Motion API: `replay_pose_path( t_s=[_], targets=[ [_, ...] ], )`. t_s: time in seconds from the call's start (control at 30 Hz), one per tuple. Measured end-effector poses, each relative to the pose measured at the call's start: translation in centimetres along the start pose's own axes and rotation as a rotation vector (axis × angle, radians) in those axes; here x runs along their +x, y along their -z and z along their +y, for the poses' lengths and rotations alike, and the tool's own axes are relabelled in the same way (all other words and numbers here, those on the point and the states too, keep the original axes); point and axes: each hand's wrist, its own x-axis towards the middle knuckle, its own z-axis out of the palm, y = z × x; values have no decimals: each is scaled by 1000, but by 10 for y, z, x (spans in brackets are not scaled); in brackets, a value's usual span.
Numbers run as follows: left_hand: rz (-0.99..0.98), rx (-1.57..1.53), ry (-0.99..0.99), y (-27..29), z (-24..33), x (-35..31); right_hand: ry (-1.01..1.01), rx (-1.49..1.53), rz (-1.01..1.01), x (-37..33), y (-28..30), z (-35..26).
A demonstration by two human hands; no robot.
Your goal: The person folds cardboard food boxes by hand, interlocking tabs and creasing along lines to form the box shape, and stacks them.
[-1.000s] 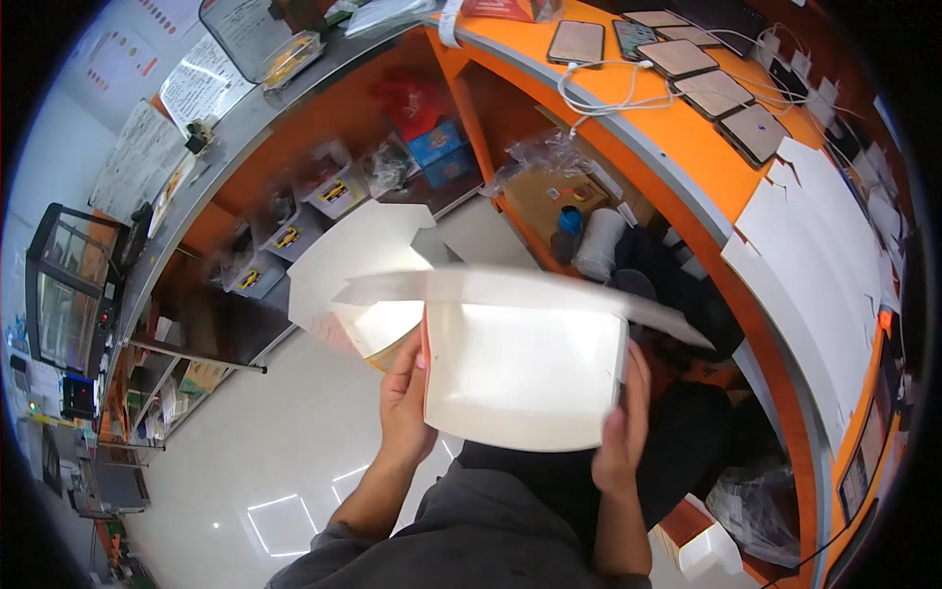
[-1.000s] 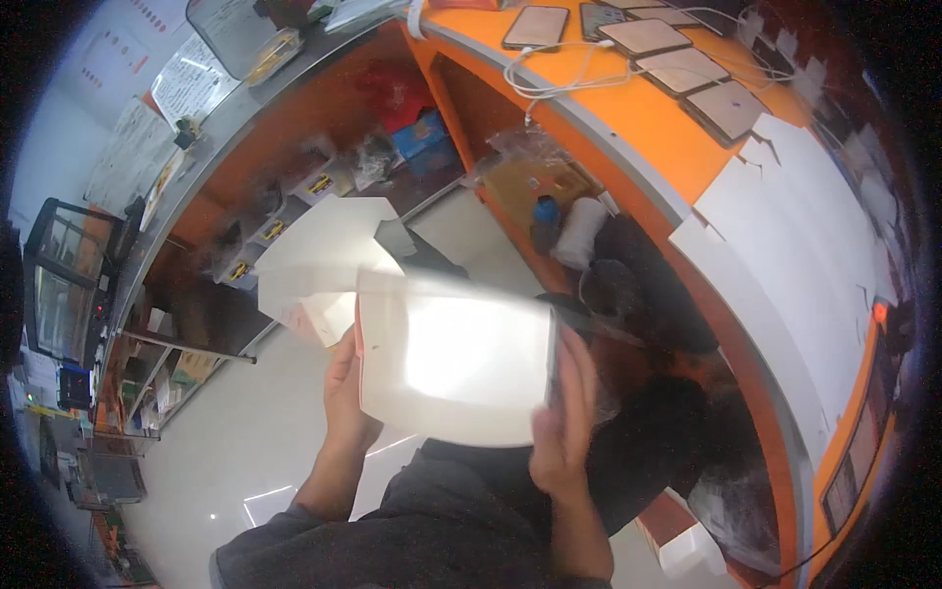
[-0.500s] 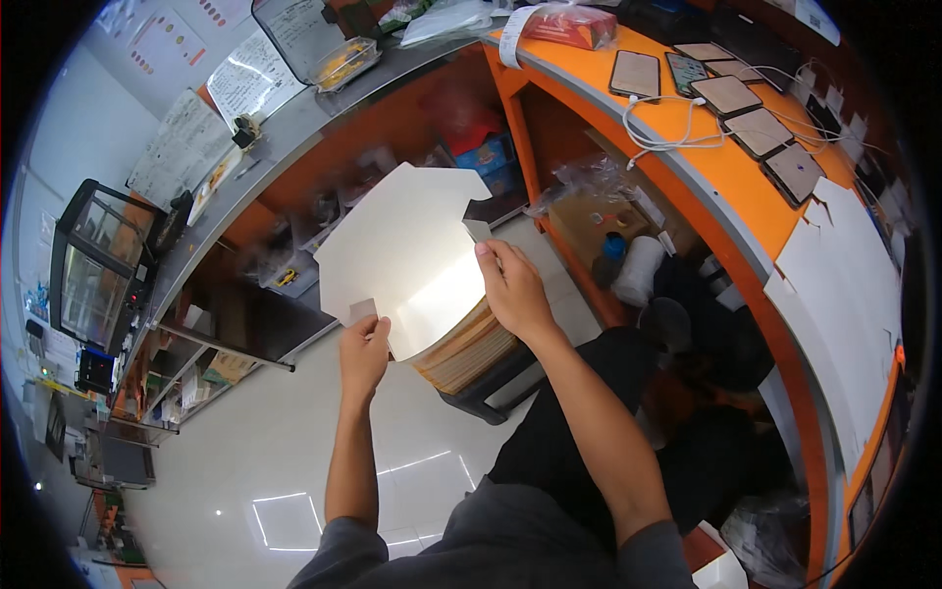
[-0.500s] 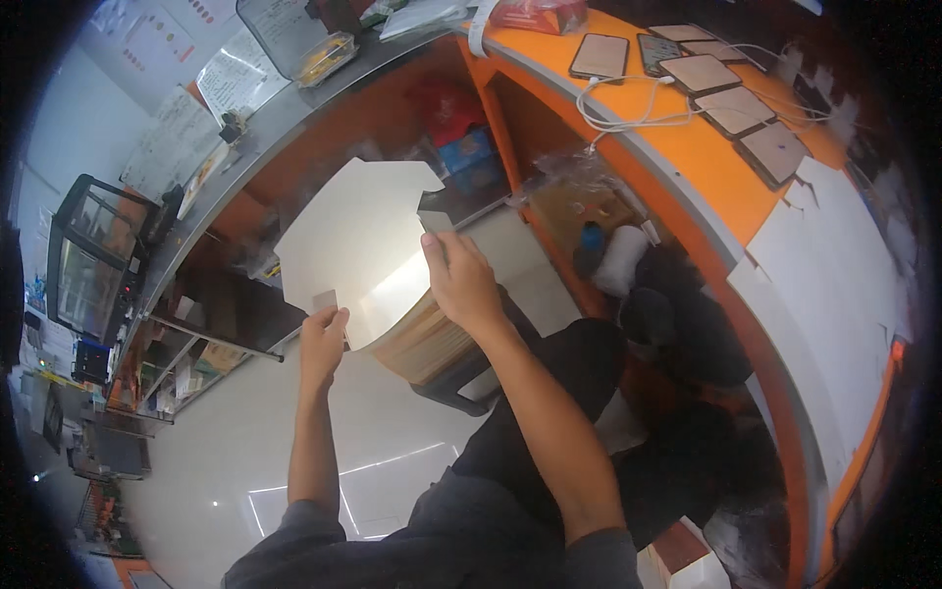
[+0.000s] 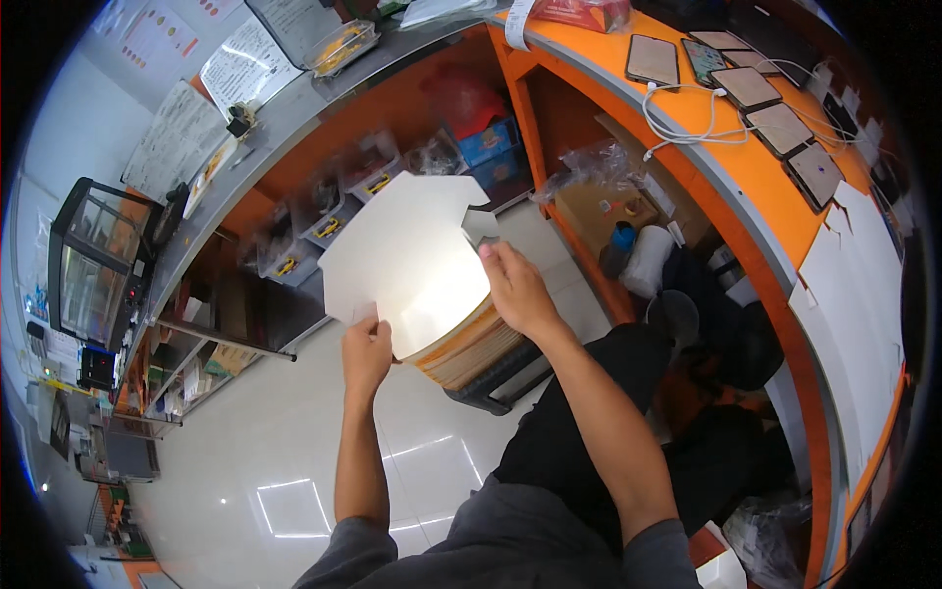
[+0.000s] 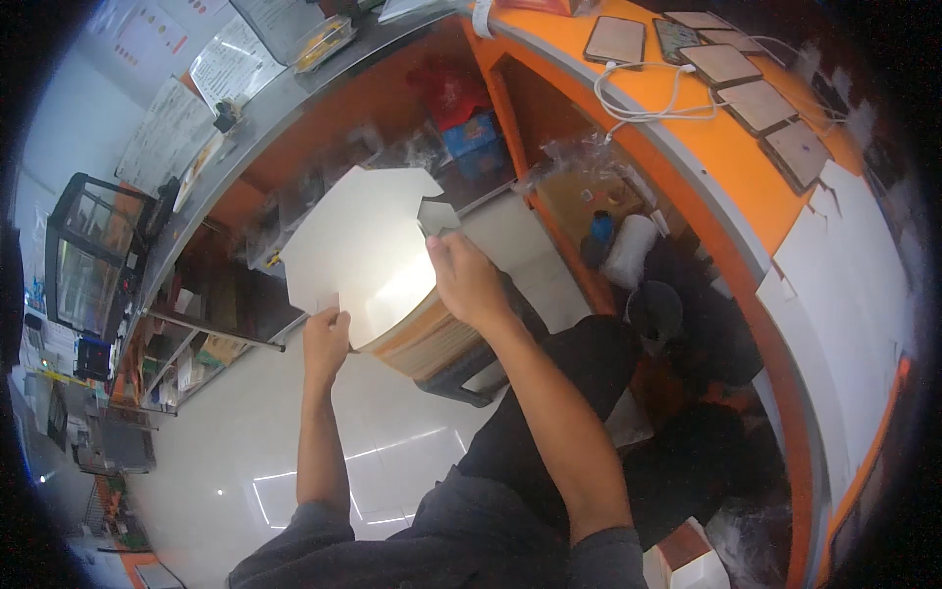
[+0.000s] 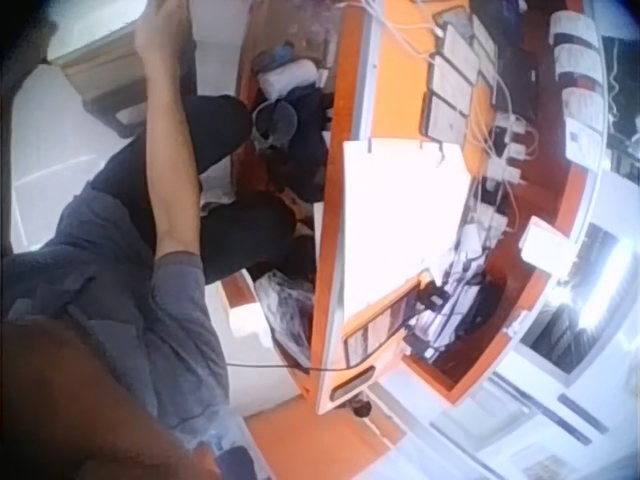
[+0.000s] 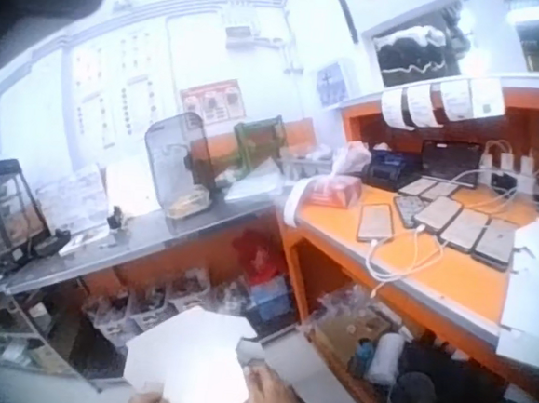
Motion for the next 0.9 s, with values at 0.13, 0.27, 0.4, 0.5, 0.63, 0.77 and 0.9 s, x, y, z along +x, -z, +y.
replay_pose_path(
  t_s=[0.13,0.27,0.4,0.5,0.63,0.77,0.9],
  targets=[
    [142,182,-54,5,-6,-17,-30,-29,-185,-6,8,3],
    [312,306,-446,-13,40,-38,-12,59,-366,-3,27,31],
    [-223,174,-623,-34,102,-50,-50,86,-487,-8,41,26],
    [-318,265,-689,-42,104,-39,-12,90,-449,-10,41,16],
    [-291,290,-727,-46,102,-39,181,47,-267,-14,34,41],
    [-268,332,-754,-40,109,-45,89,-13,-239,-19,31,42],
    [-235,422,-797,-44,100,-48,45,-44,-247,-26,26,49]
  ],
)
